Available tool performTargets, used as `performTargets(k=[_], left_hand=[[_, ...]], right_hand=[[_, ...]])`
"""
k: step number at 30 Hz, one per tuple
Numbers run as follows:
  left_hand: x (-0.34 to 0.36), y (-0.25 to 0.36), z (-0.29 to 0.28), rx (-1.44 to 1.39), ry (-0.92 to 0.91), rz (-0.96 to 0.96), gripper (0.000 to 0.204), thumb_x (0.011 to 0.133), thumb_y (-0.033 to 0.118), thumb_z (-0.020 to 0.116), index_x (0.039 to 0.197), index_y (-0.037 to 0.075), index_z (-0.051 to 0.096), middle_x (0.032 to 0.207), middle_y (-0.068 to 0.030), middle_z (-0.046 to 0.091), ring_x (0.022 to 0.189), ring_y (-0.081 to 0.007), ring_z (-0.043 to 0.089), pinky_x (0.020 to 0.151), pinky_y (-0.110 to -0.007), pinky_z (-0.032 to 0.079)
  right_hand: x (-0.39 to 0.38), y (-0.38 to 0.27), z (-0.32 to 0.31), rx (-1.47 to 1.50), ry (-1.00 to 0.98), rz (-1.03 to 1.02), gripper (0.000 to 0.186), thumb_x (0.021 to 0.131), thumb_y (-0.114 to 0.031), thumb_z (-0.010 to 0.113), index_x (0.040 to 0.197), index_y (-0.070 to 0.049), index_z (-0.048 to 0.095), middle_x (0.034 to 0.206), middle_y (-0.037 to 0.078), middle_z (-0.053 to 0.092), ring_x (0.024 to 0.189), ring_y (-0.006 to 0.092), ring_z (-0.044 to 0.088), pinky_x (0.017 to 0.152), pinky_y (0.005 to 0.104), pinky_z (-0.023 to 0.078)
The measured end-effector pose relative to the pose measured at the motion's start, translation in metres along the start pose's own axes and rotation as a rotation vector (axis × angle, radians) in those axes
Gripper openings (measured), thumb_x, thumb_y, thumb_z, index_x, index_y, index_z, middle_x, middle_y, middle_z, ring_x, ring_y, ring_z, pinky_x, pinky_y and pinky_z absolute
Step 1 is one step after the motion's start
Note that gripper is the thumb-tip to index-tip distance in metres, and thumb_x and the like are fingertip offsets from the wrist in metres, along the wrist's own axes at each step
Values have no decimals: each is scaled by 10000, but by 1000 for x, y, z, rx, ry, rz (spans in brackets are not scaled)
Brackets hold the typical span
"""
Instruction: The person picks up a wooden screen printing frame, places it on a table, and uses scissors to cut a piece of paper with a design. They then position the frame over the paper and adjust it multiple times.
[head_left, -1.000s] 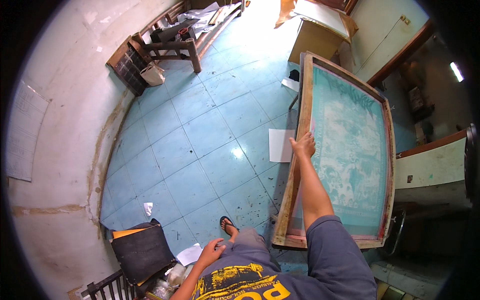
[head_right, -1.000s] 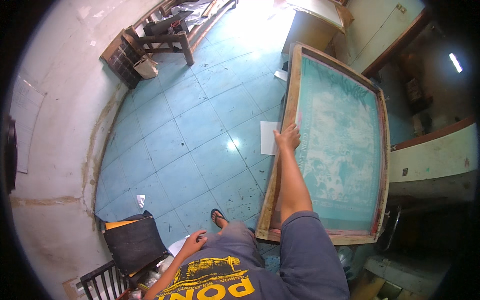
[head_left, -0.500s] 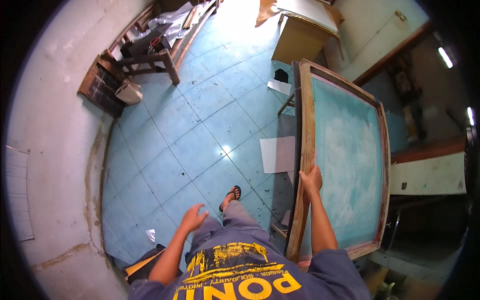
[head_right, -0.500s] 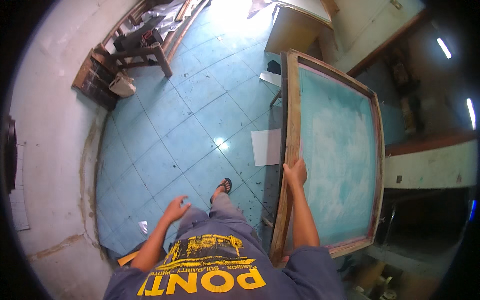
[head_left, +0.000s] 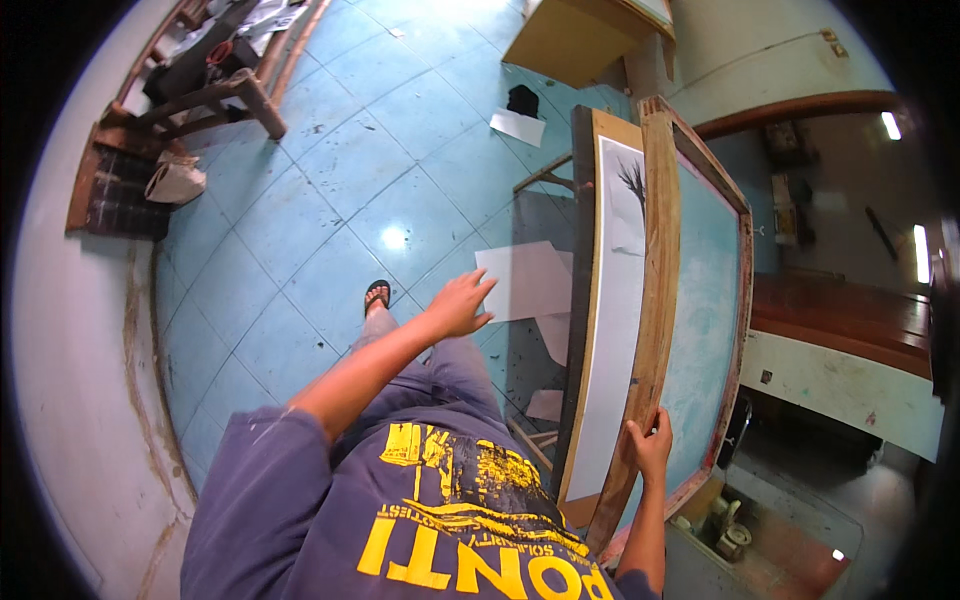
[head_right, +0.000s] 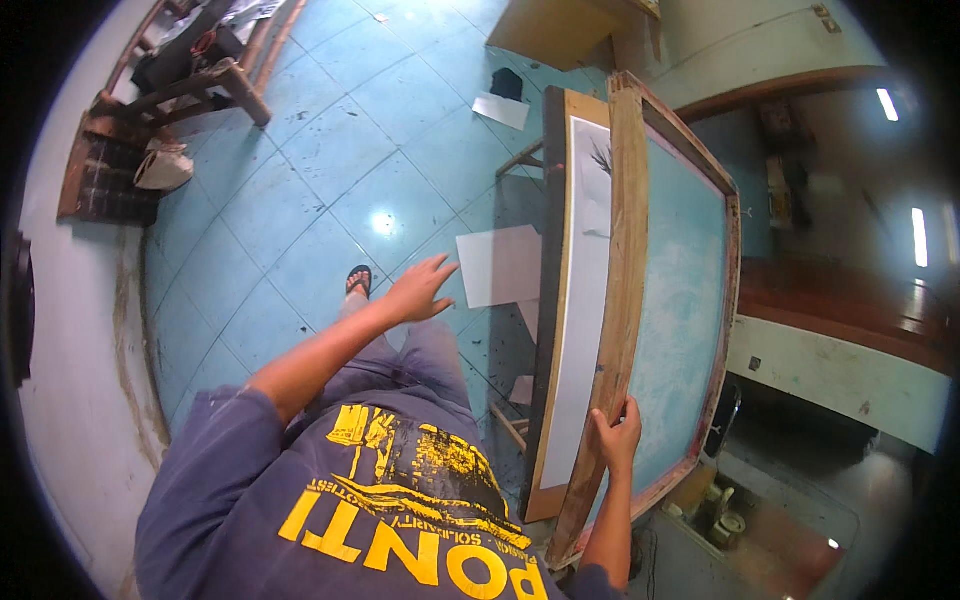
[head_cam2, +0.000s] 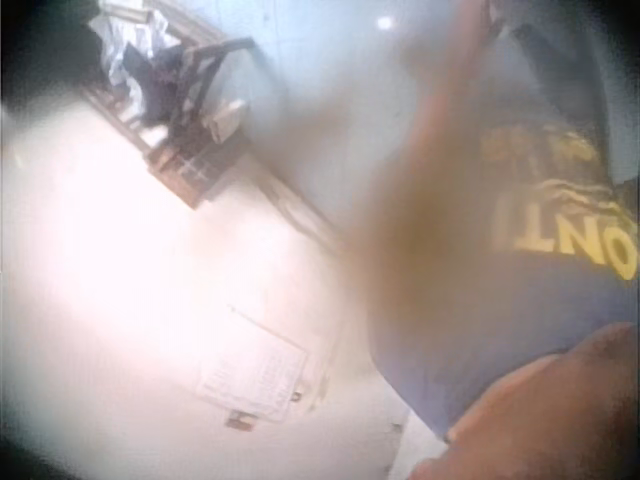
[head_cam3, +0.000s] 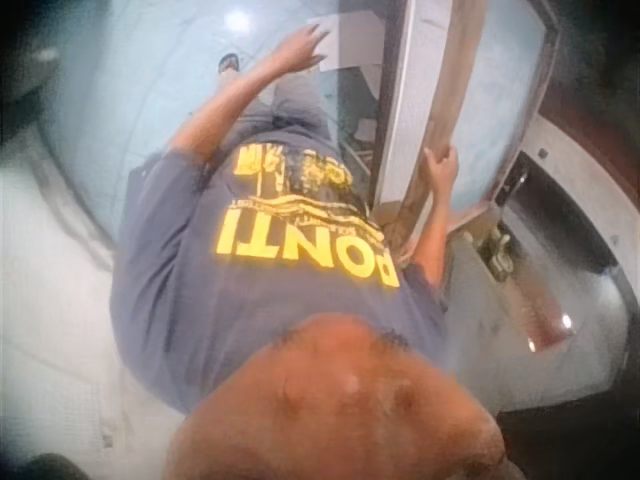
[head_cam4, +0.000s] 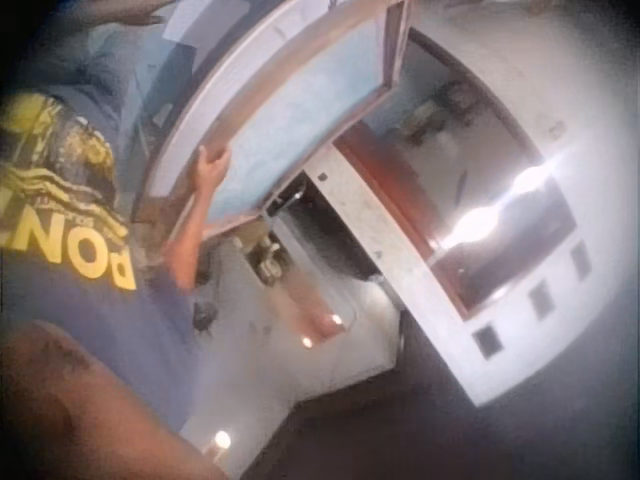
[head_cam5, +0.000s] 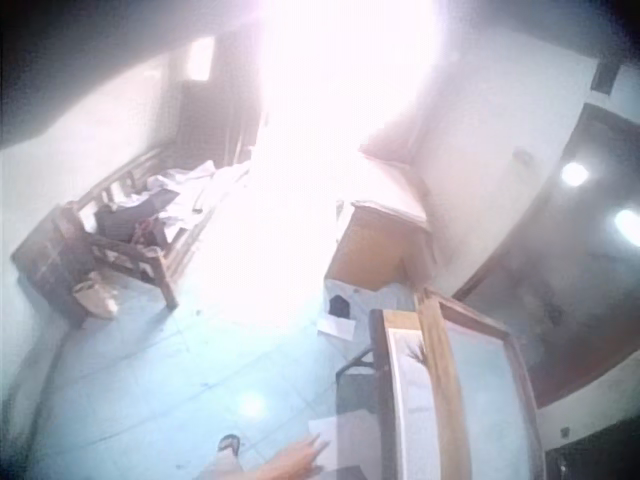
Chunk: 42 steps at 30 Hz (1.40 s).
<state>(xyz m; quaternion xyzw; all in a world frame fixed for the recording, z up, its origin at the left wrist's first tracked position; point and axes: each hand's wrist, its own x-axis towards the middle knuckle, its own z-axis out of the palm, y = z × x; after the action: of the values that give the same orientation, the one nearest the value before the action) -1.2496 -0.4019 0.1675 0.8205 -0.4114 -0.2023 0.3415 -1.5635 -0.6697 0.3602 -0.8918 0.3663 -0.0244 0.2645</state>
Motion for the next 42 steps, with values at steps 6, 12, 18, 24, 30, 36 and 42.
performTargets(k=[6,12,18,24,30,36,42], left_hand=[[201,17,3,190,-17,154,770,778,333,696,1403,50,347,1466,-207,313,1337,-372,329,1040,-474,341],[327,-8,0,408,16,126,757,848,472,588,1455,121,303,1523,-187,213,1414,-348,189,1106,-510,229],[373,-29,-7,447,6,256,727,862,532,536,1466,203,300,1534,-169,198,1426,-331,163,1124,-524,188],[385,-61,-3,387,-14,393,739,860,596,499,1453,188,333,1536,-134,221,1435,-303,151,1129,-547,155],[394,-60,-6,414,-44,478,742,863,578,505,1436,134,352,1521,-93,276,1431,-272,177,1135,-559,109],[397,-70,-4,390,-9,530,709,875,546,516,1428,131,355,1504,-81,311,1411,-266,231,1141,-540,118],[396,-77,3,362,15,544,702,885,550,491,1431,132,352,1511,-85,294,1413,-262,224,1139,-552,103]], right_hand=[[-1,1,-21,-38,-39,195,550,693,-208,776,1122,35,530,1025,169,599,910,302,589,785,376,471],[-1,-22,-27,-32,-73,231,583,666,-201,790,1126,32,519,996,181,579,894,348,581,777,397,468],[1,-30,-39,-15,-79,270,574,657,-175,797,1115,36,522,1019,188,569,915,361,576,789,403,467],[-1,-42,-55,-92,-80,345,596,685,-90,778,1195,32,494,1079,145,556,953,263,592,804,352,479],[-2,-60,-87,30,-69,557,522,721,-60,753,1174,42,516,1126,158,558,999,268,573,862,364,453],[-5,-73,-126,89,-40,703,581,766,-30,717,1268,70,442,1223,136,540,1045,205,564,922,347,444],[-4,-84,-159,67,-33,795,505,772,-6,688,1228,45,478,1135,98,566,1023,185,552,896,305,432]])
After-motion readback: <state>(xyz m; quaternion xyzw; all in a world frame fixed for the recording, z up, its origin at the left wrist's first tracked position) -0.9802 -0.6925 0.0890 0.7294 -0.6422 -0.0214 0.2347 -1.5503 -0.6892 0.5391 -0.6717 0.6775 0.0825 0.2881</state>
